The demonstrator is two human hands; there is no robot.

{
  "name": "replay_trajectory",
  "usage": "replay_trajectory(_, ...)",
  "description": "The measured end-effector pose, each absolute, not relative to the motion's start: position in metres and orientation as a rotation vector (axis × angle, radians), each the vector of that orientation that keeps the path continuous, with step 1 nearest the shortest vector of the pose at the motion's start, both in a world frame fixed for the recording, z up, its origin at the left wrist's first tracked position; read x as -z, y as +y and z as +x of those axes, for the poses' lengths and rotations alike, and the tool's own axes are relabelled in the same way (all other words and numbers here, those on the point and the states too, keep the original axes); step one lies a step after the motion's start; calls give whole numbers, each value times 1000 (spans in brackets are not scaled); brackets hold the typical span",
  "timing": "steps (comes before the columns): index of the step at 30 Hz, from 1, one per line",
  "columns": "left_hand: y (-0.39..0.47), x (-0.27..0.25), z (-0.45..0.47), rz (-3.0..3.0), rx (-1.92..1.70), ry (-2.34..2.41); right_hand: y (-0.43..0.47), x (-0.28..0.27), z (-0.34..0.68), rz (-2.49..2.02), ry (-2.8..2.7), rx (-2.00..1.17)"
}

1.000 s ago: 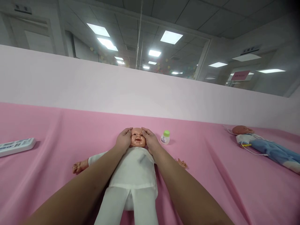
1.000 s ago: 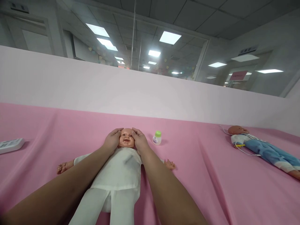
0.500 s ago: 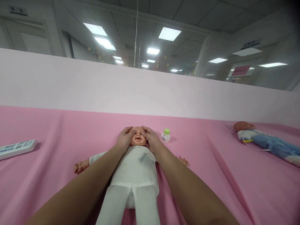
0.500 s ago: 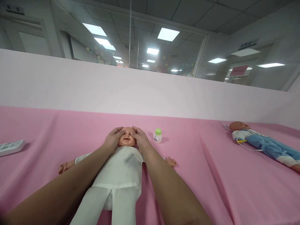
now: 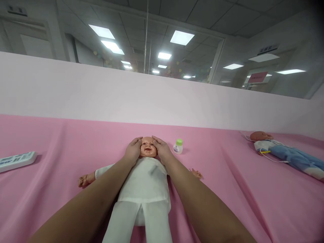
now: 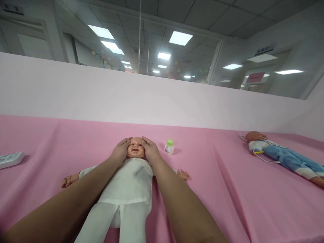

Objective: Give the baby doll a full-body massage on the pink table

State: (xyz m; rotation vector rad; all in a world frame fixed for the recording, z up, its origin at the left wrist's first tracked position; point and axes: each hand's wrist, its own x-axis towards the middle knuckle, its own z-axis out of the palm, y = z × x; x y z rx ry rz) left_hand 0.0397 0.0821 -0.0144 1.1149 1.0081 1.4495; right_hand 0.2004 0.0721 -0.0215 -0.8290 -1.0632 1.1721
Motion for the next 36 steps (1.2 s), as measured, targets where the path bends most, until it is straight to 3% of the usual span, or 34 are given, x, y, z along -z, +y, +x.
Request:
replay_trajectory(7, 72, 7, 40, 979, -1406, 918, 67, 19, 214, -761, -1057, -1401)
replay_trajectory(19, 71, 8, 40, 1155, -1396, 934, 73, 20, 198, -843, -1190, -1029)
replay_trajectory(30, 71, 7, 32, 875, -1380, 878, 70, 23, 213, -705, -1009, -1444)
replay_trajectory(36, 67, 8, 33, 1001, -1390, 787, 65, 20, 201, -754, -1097, -1223)
